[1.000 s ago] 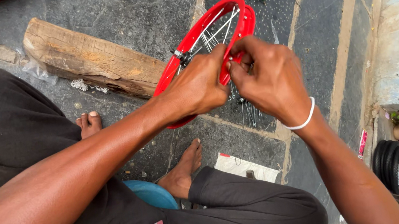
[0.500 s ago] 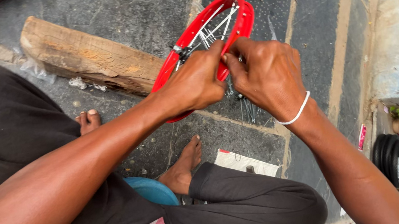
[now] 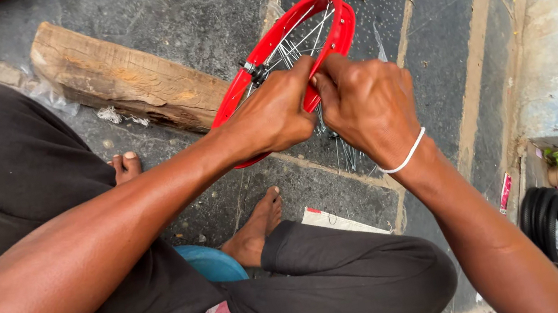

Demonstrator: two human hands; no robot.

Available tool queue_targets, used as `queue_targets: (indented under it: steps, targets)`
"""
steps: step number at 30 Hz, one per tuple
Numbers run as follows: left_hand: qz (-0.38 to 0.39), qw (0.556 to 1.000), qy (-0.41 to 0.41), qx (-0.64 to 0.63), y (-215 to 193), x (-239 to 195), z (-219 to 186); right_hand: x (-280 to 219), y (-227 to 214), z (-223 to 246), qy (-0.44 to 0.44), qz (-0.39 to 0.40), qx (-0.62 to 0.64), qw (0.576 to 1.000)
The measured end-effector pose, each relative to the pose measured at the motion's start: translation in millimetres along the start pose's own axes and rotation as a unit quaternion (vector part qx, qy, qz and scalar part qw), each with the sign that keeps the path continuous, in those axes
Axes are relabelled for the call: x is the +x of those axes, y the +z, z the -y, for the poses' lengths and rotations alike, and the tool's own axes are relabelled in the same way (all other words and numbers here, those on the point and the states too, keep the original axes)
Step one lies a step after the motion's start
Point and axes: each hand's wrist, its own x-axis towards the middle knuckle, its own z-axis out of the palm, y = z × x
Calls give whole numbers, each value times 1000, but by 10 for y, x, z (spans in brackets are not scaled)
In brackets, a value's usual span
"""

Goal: The person is assembling a bicycle wheel by inserting spokes into a red rim and connecting them to the hub. They are sitting on the ground and using their hands to manipulate the spokes and rim.

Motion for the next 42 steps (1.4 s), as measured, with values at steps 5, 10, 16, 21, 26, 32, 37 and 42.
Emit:
queue_targets:
  steps: [5,10,16,21,26,32,37,42]
  targets:
    - [-30,998,46,-5,62,17,56,-32,-26,1,79,23,101,991]
    - [-34,998,55,-2,28,11,57,-22,-38,14,-6,8,11,1000]
    - [-34,998,55,-7,25,-10,96,-15,8,22,11,22,-21,999]
    - [-52,997,65,6,49,11,130,26,8,-32,57,15,111,992]
    - [-95,989,112,16,-79,19,77,-1,107,-172,42,-48,155,986]
    - [-133,990,36,18,-434,202,108,-212,1212,64,94,-239,422,870]
    - [-116,993,32,-5,-565,137,72,-131,2041,358,118,-290,564,764]
    - [-84,972,-70,-206,-639,142,52,4,2040,421,134,-341,585,723]
